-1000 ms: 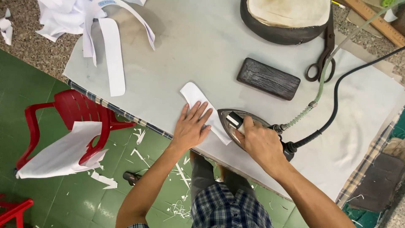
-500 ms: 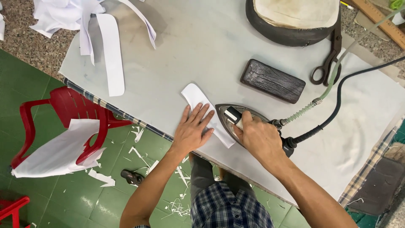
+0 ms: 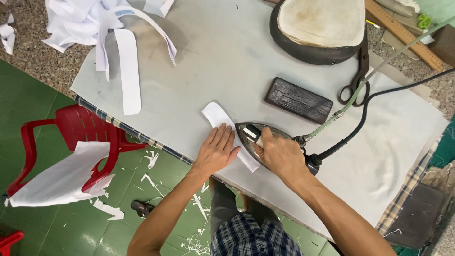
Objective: The person irons a white fabric strip on a workbench using a steam iron. They repeatedly smooth the fabric, fold it, and press it with the iron while holding it in place with their left hand. A black rectangular object is moved aside during the process.
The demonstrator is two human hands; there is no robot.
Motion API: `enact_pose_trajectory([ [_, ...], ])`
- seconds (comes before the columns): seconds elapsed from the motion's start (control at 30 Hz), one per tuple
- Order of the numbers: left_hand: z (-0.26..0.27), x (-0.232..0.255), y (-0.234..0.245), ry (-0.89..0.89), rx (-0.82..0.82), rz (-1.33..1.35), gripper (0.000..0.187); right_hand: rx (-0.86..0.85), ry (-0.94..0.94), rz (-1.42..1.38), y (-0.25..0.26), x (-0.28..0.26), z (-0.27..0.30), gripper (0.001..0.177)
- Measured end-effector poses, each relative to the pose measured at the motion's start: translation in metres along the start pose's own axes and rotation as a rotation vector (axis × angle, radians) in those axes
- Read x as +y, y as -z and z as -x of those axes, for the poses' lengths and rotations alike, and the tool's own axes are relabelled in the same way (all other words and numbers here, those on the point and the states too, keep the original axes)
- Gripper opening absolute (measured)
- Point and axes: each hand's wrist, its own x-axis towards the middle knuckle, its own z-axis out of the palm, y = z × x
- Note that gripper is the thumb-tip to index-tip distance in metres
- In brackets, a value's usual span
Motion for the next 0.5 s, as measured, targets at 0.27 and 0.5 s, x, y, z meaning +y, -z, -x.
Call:
enact_pose_trajectory([
  [0.27, 0.003, 0.000, 0.008, 0.160, -0.178, 0.044, 0.067, -0.045, -0.018, -0.053, 0.008, 0.001, -0.001, 0.032],
  [0.5, 0.013, -0.002, 0.003, 0.206, -0.178, 0.063, 0.067, -0.048, -0.109, -0.068, 0.008, -0.001, 0.002, 0.034],
])
